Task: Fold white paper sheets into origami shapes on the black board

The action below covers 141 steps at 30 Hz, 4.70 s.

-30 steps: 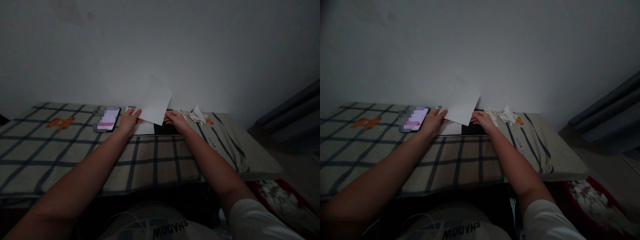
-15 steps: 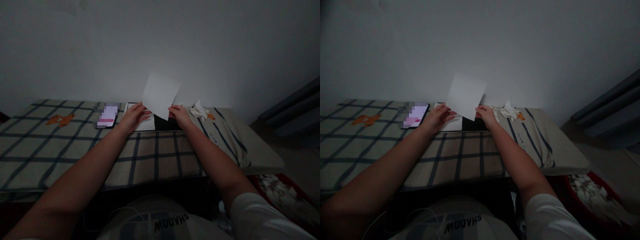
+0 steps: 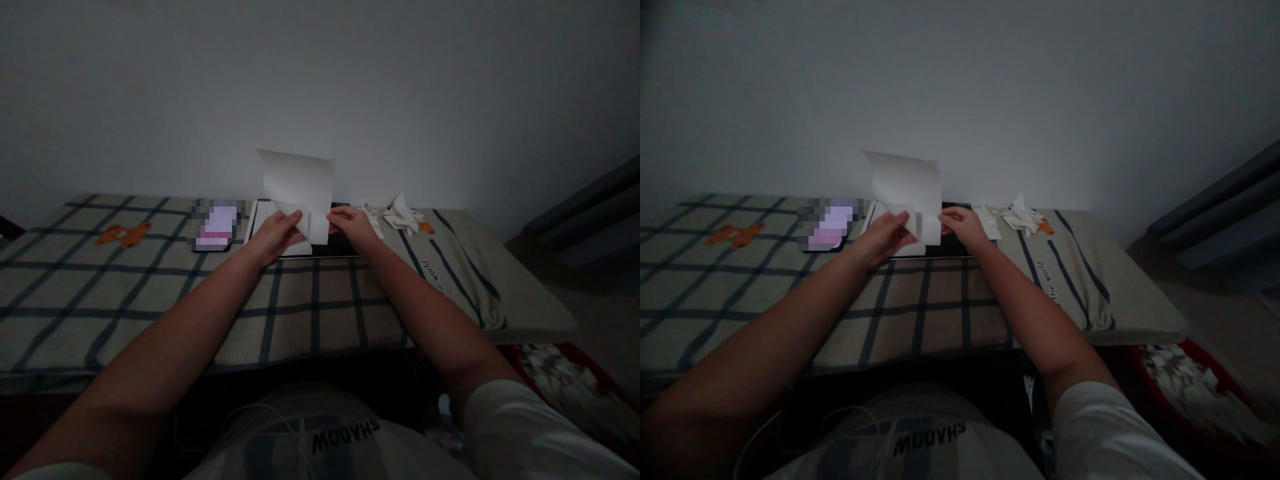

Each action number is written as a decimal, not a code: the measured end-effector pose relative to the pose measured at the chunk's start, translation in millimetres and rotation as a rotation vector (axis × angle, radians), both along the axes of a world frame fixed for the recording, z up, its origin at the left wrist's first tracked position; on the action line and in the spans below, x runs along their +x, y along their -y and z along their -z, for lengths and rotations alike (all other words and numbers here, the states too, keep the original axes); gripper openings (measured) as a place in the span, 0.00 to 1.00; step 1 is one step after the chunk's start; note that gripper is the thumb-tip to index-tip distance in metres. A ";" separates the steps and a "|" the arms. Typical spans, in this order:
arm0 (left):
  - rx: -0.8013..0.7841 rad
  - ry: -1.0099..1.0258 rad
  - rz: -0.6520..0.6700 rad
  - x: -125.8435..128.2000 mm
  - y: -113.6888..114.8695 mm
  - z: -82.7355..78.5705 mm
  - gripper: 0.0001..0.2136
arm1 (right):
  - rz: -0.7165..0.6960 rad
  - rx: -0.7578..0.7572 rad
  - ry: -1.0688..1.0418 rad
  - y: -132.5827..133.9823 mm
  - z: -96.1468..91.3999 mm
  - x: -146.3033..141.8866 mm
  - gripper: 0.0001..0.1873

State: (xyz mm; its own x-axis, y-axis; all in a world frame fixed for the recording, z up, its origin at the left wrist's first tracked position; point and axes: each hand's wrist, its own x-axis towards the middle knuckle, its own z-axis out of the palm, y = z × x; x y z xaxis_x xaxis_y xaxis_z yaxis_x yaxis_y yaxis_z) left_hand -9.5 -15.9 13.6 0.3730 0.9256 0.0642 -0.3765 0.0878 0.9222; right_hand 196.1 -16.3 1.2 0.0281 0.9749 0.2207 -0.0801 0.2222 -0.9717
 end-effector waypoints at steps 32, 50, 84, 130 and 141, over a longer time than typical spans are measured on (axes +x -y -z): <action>0.085 -0.208 -0.202 13.5 21.3 -5.0 0.20 | -0.044 -0.007 0.050 14.7 -10.2 -16.6 0.23; 0.069 -0.186 -0.240 12.8 14.3 2.9 0.20 | -0.065 0.005 0.023 12.5 -9.1 -14.1 0.22; 0.074 -0.250 -0.299 12.0 14.7 4.6 0.22 | -0.034 -0.011 0.010 10.4 -9.4 -13.8 0.18; -0.059 -0.028 -0.205 5.0 -4.1 10.2 0.08 | 0.053 -0.034 0.064 5.3 -13.1 -1.0 0.11; -0.091 0.038 -0.221 0.4 -4.0 -1.3 0.08 | 0.053 -0.059 0.053 6.9 -14.0 0.6 0.08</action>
